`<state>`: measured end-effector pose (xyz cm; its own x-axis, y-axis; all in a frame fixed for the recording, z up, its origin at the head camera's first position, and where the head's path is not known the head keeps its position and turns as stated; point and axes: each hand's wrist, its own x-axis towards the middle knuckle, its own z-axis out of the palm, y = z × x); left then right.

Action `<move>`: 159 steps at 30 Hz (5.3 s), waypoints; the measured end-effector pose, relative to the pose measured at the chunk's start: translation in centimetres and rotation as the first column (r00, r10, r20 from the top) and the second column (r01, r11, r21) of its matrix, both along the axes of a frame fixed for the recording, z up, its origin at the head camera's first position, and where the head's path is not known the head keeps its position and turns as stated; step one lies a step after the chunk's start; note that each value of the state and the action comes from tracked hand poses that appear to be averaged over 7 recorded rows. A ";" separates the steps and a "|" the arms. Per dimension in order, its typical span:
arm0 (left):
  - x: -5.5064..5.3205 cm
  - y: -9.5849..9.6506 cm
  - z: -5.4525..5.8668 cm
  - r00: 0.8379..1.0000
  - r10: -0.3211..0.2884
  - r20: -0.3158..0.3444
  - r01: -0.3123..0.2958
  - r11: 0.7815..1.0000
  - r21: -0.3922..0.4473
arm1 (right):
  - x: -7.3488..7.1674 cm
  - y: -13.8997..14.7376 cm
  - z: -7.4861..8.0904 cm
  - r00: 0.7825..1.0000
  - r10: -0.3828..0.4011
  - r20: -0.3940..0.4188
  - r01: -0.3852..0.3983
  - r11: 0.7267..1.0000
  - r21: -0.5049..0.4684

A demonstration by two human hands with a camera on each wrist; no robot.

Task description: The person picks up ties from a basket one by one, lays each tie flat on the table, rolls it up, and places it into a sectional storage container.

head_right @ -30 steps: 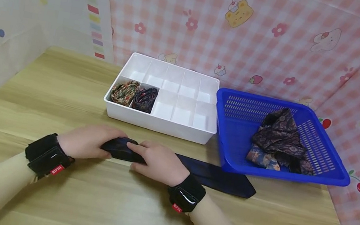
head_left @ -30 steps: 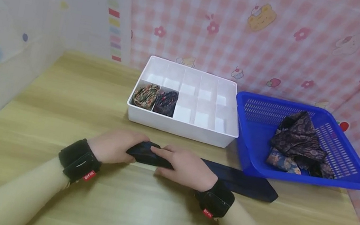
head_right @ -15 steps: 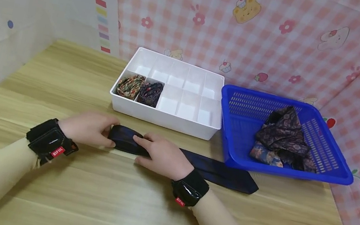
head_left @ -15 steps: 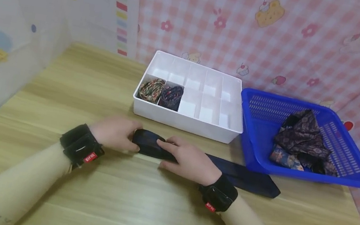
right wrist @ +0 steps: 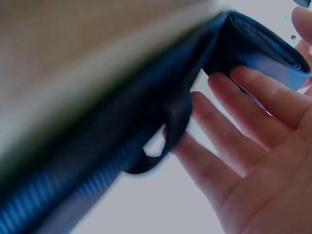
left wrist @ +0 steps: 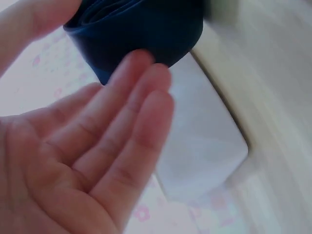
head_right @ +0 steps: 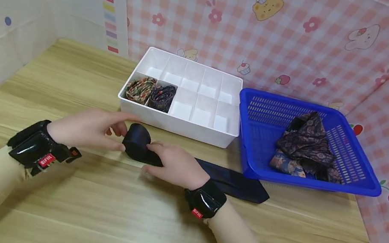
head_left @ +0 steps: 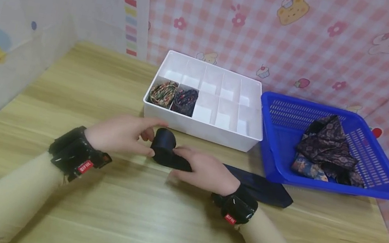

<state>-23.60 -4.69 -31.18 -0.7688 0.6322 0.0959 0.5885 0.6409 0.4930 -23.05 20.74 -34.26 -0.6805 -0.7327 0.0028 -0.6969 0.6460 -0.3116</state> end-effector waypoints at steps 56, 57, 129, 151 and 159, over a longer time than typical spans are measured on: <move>0.0 3.3 -2.3 0.994 -0.015 0.109 -0.032 0.909 0.416 | 2.2 2.8 0.0 0.971 -0.239 -0.023 0.235 0.965 -0.115; 0.1 3.7 -2.3 0.994 -0.047 0.100 0.000 0.904 0.427 | 2.1 3.0 0.1 0.964 -0.267 0.001 0.265 0.954 -0.139; -1.1 16.0 -2.6 0.946 -0.225 -0.234 0.223 0.974 -0.036 | 2.1 10.7 -0.4 0.851 -0.512 0.114 0.524 0.836 -0.164; 0.4 14.2 -0.7 0.972 -0.183 -0.148 0.118 0.923 -0.366 | 2.6 9.2 -0.1 0.899 -0.262 0.350 0.372 0.878 -0.301; -0.2 13.0 -0.7 0.965 -0.163 -0.206 0.078 0.926 -0.369 | 2.1 8.1 -0.8 0.773 -0.112 0.625 0.447 0.795 -0.410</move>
